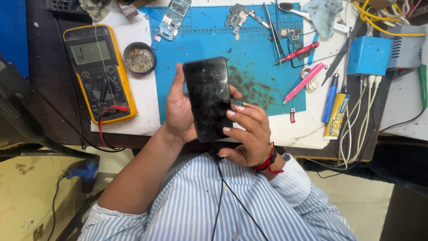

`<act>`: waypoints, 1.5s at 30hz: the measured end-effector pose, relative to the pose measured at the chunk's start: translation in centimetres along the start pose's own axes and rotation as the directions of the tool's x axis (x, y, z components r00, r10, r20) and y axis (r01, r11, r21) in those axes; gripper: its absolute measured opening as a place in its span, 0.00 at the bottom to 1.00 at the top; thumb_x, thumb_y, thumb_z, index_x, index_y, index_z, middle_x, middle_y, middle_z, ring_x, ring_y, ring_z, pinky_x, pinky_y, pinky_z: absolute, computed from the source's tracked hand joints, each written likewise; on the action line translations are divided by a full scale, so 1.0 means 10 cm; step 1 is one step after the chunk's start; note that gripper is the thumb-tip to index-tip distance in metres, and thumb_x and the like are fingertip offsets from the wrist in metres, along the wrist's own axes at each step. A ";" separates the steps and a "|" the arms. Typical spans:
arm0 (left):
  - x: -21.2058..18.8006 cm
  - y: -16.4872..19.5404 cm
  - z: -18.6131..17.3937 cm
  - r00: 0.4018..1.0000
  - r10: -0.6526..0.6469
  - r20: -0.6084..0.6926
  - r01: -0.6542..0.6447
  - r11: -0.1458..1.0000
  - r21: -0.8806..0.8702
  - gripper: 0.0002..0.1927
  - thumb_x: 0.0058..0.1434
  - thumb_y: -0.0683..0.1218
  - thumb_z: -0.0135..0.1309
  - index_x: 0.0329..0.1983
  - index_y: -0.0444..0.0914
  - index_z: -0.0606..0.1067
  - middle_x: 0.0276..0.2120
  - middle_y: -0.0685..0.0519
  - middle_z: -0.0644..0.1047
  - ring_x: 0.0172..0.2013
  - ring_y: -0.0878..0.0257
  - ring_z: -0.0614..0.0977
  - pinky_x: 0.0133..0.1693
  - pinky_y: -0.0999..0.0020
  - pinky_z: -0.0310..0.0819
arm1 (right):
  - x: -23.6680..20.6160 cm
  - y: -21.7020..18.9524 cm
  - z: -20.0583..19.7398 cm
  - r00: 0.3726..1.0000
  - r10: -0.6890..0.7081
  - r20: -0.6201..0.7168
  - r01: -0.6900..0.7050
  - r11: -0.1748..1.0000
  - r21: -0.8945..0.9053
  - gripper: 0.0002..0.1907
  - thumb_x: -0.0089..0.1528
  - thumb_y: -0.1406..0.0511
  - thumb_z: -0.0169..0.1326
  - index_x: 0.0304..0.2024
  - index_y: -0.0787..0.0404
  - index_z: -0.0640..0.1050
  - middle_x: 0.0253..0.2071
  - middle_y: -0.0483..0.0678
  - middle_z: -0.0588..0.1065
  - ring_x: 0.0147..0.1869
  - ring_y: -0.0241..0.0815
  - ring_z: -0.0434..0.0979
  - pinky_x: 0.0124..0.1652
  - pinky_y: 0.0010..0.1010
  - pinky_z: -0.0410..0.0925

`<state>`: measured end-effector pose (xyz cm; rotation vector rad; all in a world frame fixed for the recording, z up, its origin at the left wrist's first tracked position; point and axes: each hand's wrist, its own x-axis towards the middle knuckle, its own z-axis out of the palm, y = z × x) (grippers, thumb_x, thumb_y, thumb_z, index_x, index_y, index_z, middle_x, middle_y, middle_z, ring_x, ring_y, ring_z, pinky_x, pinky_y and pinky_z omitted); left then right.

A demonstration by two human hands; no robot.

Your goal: The person reassembles a disassembled smartphone by aligning and snapping the back cover onto the chassis. After closing the device, they wipe the screen and back with a cloth, then power on the phone to confirm the display functions.

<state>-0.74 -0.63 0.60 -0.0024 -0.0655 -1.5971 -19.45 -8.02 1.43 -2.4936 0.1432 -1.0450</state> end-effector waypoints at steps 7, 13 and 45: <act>-0.01 -0.02 0.01 1.000 0.025 0.008 -0.024 0.999 -0.036 0.43 0.74 0.74 0.28 0.62 0.35 0.73 0.48 0.41 0.80 0.52 0.52 0.83 0.56 0.55 0.78 | -0.08 0.01 0.03 0.999 0.030 -0.025 -0.030 1.000 0.000 0.26 0.67 0.44 0.53 0.45 0.59 0.78 0.56 0.55 0.75 0.65 0.55 0.72 0.62 0.52 0.67; -0.02 -0.02 0.05 0.994 0.066 -0.091 -0.064 0.998 0.014 0.42 0.73 0.75 0.30 0.58 0.35 0.74 0.46 0.42 0.79 0.48 0.53 0.83 0.52 0.55 0.80 | -0.11 0.02 0.05 0.999 0.033 -0.041 -0.032 0.999 0.012 0.26 0.68 0.44 0.50 0.45 0.59 0.78 0.57 0.56 0.75 0.65 0.55 0.72 0.62 0.51 0.68; -0.01 -0.05 0.10 0.970 0.159 -0.183 -0.136 0.982 0.129 0.40 0.72 0.74 0.31 0.53 0.35 0.73 0.41 0.43 0.79 0.41 0.53 0.84 0.44 0.55 0.82 | -0.13 -0.01 0.07 0.998 0.052 -0.048 -0.050 0.998 0.024 0.25 0.68 0.45 0.51 0.45 0.58 0.79 0.57 0.56 0.75 0.65 0.54 0.71 0.62 0.51 0.67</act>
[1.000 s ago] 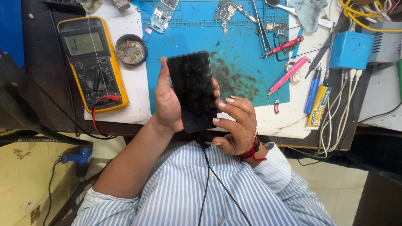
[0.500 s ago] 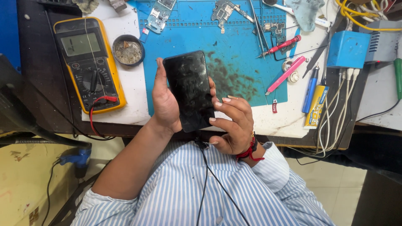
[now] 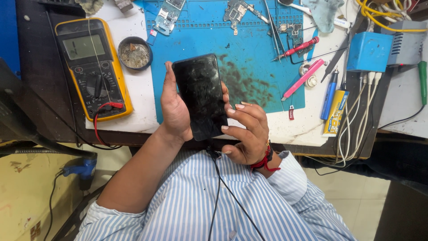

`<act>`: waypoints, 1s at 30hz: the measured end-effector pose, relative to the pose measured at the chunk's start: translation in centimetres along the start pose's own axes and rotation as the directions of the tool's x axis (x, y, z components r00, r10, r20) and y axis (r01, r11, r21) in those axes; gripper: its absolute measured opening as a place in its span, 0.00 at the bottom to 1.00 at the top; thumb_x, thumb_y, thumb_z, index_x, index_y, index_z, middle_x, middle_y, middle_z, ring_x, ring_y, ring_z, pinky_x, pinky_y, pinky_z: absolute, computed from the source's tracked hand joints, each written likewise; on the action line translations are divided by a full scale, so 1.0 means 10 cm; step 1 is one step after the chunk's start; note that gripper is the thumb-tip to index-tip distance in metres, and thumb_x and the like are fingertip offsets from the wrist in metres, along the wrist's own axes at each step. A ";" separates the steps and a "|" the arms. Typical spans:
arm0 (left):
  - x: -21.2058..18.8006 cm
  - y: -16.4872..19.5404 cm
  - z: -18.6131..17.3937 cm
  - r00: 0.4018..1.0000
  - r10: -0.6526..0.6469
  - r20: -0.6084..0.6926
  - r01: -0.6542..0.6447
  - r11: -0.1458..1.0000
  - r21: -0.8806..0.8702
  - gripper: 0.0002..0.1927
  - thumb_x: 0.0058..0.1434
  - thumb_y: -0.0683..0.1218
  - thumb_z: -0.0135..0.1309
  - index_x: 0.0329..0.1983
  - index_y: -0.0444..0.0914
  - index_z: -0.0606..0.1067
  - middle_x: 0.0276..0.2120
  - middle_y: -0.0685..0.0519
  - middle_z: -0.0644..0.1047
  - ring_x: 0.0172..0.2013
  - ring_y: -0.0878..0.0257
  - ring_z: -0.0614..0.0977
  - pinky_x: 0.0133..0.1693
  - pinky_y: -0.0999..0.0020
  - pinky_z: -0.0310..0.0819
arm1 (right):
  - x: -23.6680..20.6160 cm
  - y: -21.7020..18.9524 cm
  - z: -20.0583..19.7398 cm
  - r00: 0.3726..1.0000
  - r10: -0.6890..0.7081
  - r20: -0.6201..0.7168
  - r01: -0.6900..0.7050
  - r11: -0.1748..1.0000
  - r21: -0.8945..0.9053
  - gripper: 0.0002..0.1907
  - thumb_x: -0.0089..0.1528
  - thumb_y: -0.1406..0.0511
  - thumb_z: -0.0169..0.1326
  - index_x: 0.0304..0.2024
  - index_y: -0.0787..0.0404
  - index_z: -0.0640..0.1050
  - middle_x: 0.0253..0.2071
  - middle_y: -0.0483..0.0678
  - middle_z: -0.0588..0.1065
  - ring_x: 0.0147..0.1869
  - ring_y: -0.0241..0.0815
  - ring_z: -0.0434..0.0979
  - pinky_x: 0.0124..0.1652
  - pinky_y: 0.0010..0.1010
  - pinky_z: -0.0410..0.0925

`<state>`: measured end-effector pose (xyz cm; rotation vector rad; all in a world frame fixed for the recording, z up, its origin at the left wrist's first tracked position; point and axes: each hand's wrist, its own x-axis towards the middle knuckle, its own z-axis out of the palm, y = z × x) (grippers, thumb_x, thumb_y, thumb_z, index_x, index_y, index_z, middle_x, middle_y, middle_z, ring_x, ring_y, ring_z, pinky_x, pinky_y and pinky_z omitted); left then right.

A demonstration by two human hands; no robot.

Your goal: The person reassembles a disassembled smartphone by aligning and snapping the back cover onto the chassis. After closing the device, they wipe the screen and back with a cloth, then power on the phone to confirm the display functions.

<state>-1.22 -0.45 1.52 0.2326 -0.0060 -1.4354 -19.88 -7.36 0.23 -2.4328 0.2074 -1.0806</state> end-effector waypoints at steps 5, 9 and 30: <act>0.00 0.00 0.00 1.000 0.001 -0.001 -0.001 1.000 0.009 0.40 0.72 0.74 0.30 0.52 0.35 0.74 0.40 0.43 0.79 0.40 0.53 0.84 0.43 0.55 0.82 | -0.01 0.01 0.01 1.000 -0.009 -0.009 0.009 1.000 0.000 0.25 0.68 0.45 0.50 0.45 0.58 0.79 0.58 0.55 0.75 0.65 0.54 0.71 0.62 0.50 0.67; 0.00 0.00 0.01 1.000 0.006 -0.004 -0.005 1.000 0.022 0.40 0.72 0.73 0.30 0.52 0.36 0.74 0.40 0.43 0.79 0.40 0.54 0.84 0.43 0.56 0.82 | -0.01 0.01 0.01 1.000 -0.014 -0.010 0.014 1.000 0.003 0.25 0.68 0.45 0.51 0.45 0.58 0.79 0.57 0.56 0.75 0.65 0.54 0.71 0.62 0.50 0.67; 0.01 -0.01 -0.01 1.000 0.016 0.017 -0.017 0.999 0.035 0.40 0.73 0.73 0.29 0.52 0.35 0.74 0.40 0.43 0.79 0.40 0.54 0.84 0.43 0.56 0.82 | -0.01 0.01 0.01 1.000 -0.016 -0.010 0.016 1.000 0.001 0.25 0.68 0.45 0.50 0.45 0.58 0.79 0.58 0.55 0.75 0.66 0.53 0.71 0.62 0.50 0.67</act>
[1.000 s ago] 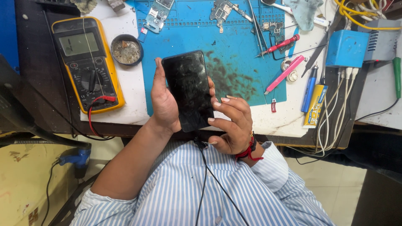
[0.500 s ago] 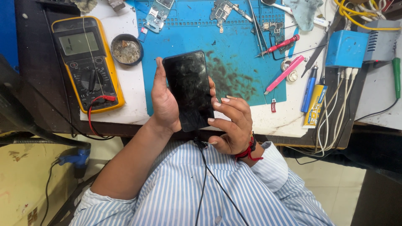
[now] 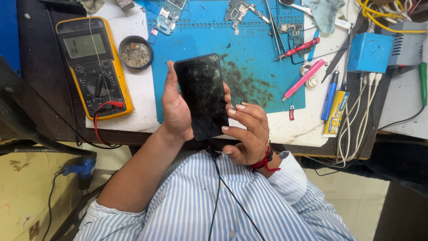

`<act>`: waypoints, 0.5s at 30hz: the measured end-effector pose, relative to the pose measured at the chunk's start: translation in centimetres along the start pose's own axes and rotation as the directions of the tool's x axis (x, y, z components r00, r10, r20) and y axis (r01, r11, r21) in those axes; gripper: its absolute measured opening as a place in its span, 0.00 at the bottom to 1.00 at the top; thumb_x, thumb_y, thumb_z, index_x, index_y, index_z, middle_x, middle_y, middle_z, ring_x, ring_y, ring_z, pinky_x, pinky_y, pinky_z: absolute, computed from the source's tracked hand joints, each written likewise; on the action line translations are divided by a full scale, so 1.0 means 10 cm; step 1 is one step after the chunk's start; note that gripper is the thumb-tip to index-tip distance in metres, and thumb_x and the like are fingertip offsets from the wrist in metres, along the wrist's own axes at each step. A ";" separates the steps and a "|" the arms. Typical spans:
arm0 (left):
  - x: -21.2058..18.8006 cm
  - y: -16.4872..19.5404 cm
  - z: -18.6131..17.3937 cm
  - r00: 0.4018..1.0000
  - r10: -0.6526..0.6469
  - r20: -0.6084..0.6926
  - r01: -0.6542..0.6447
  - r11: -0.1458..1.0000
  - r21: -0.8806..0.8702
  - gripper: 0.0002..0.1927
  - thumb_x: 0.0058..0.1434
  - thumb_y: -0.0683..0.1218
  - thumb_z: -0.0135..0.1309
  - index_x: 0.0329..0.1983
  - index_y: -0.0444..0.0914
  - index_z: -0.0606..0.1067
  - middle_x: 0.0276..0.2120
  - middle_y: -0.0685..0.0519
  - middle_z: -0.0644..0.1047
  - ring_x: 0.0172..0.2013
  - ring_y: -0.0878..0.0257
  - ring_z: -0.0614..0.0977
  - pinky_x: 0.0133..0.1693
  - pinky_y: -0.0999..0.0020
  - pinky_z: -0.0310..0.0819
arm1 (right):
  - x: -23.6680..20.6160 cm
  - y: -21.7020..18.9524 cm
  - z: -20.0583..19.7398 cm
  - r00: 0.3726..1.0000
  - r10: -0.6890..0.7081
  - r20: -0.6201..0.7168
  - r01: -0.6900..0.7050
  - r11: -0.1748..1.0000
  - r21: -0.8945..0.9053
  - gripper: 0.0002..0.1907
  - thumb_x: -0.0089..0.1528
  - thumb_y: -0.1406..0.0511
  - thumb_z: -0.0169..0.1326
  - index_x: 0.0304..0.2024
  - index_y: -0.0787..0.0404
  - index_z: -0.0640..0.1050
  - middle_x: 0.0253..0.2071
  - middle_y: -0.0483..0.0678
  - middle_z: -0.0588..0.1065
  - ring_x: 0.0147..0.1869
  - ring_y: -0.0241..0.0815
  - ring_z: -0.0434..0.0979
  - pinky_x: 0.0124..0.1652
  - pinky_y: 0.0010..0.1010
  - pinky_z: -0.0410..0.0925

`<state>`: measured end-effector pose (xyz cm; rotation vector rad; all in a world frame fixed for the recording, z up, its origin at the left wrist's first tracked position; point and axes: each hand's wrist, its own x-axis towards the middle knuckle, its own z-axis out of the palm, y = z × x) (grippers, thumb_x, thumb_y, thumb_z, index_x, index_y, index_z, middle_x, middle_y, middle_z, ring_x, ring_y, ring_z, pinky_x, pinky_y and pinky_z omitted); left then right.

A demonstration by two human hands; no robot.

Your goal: The person reassembles a disassembled smartphone by aligning and snapping the back cover onto the chassis. After closing the device, they wipe the screen and back with a cloth, then power on the phone to confirm the display functions.

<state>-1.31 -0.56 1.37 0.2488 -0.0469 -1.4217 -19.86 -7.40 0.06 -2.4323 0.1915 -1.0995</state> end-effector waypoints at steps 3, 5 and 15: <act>0.00 0.00 0.00 1.000 -0.004 -0.008 0.003 1.000 -0.008 0.40 0.72 0.74 0.29 0.52 0.35 0.74 0.40 0.43 0.79 0.40 0.54 0.84 0.43 0.56 0.82 | 0.00 -0.01 0.00 1.000 0.001 0.001 -0.001 1.000 -0.001 0.24 0.69 0.45 0.50 0.45 0.58 0.79 0.58 0.55 0.75 0.66 0.53 0.71 0.62 0.50 0.67; 0.00 0.00 0.00 1.000 0.001 -0.006 -0.001 1.000 -0.003 0.40 0.73 0.73 0.29 0.52 0.35 0.74 0.40 0.43 0.79 0.40 0.54 0.84 0.43 0.56 0.82 | 0.00 -0.01 0.00 1.000 0.002 0.004 -0.002 1.000 -0.003 0.24 0.69 0.45 0.50 0.45 0.58 0.79 0.58 0.55 0.75 0.66 0.53 0.71 0.62 0.50 0.67; 0.00 -0.01 -0.01 1.000 -0.004 -0.007 0.004 1.000 -0.016 0.40 0.72 0.73 0.29 0.51 0.35 0.74 0.40 0.43 0.79 0.40 0.54 0.84 0.43 0.56 0.83 | 0.00 -0.01 0.00 1.000 0.001 0.007 -0.001 1.000 0.001 0.25 0.69 0.45 0.50 0.45 0.58 0.79 0.58 0.55 0.75 0.66 0.53 0.71 0.62 0.50 0.67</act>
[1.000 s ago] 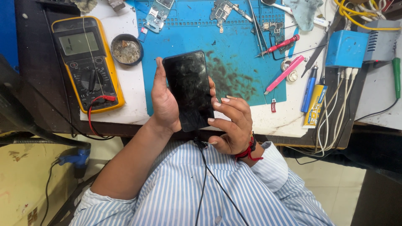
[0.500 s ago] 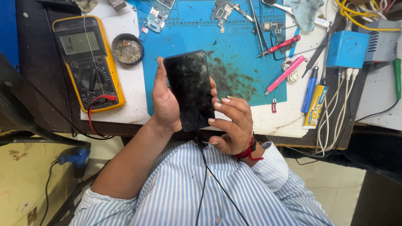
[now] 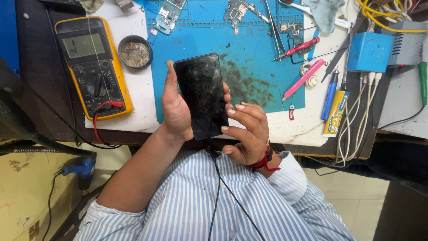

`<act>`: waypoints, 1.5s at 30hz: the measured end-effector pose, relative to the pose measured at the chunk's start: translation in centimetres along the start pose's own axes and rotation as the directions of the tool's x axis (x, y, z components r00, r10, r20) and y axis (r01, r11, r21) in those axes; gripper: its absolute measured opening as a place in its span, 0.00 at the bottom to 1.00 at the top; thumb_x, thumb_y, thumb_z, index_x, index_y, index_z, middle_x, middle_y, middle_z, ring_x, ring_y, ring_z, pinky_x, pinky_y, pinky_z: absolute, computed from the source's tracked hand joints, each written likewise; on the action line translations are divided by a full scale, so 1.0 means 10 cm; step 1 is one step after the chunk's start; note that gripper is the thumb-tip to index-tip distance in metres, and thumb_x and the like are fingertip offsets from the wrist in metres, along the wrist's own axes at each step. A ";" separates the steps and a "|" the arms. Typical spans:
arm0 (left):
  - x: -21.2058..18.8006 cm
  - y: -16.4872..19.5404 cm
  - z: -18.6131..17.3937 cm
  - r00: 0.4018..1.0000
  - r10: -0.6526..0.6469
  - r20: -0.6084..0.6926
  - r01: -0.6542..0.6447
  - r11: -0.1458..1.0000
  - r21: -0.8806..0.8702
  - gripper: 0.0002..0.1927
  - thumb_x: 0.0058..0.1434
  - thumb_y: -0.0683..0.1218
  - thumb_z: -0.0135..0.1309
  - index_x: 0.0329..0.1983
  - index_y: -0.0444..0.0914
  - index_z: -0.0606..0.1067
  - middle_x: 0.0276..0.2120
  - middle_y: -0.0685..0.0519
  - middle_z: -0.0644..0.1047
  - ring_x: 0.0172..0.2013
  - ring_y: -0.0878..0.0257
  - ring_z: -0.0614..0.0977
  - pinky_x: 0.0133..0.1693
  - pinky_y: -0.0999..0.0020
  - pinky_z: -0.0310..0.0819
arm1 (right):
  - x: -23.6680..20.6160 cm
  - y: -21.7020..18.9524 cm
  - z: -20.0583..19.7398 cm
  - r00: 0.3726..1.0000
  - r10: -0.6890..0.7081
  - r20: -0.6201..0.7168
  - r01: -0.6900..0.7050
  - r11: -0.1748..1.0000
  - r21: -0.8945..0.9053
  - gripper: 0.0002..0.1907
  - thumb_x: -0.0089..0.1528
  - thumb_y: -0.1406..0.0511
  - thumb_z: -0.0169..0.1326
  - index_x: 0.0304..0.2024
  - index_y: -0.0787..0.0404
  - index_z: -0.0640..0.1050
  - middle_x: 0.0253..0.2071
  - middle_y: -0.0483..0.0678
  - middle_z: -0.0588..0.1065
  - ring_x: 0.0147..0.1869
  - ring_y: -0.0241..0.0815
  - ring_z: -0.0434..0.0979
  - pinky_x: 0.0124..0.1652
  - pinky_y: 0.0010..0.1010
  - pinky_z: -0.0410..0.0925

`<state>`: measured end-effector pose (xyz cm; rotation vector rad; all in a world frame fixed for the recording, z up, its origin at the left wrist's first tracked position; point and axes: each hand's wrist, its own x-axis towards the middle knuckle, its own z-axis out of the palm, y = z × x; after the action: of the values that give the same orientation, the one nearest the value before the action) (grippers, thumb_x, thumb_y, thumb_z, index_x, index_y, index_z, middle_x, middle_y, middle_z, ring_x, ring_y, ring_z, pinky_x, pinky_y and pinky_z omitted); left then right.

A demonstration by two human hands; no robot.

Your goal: The person reassembles a disassembled smartphone by aligning and snapping the back cover onto the chassis. After closing the device, they wipe the screen and back with a cloth, then power on the phone to confirm the display functions.

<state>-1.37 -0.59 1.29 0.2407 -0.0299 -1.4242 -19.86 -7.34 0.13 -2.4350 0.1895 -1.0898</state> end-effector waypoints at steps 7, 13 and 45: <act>0.00 0.00 -0.01 1.000 0.001 0.010 -0.001 1.000 0.000 0.40 0.73 0.73 0.29 0.52 0.35 0.74 0.40 0.43 0.80 0.40 0.54 0.85 0.43 0.57 0.83 | 0.00 0.01 -0.01 1.000 0.002 0.006 -0.002 1.000 0.003 0.24 0.69 0.45 0.50 0.45 0.58 0.79 0.58 0.56 0.75 0.66 0.53 0.71 0.62 0.50 0.67; 0.00 0.00 -0.02 1.000 -0.007 0.023 0.008 1.000 -0.013 0.41 0.72 0.74 0.29 0.51 0.35 0.75 0.40 0.43 0.80 0.40 0.54 0.85 0.43 0.57 0.83 | -0.01 0.00 -0.01 1.000 0.003 0.003 -0.003 1.000 0.002 0.24 0.69 0.45 0.50 0.45 0.58 0.79 0.58 0.55 0.75 0.66 0.53 0.71 0.62 0.50 0.67; -0.31 0.04 -0.24 0.904 0.360 -0.230 -0.190 0.821 0.538 0.14 0.70 0.40 0.55 0.58 0.34 0.72 0.48 0.52 0.80 0.45 0.67 0.82 0.50 0.69 0.79 | 0.87 0.26 0.02 0.688 0.676 0.264 -0.724 0.619 0.304 0.11 0.69 0.66 0.58 0.51 0.65 0.81 0.37 0.45 0.79 0.37 0.30 0.76 0.38 0.23 0.69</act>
<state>-1.09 2.85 -0.58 0.8730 -0.1666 -1.0434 -13.69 -12.22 4.65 -1.7755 0.7491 -0.5335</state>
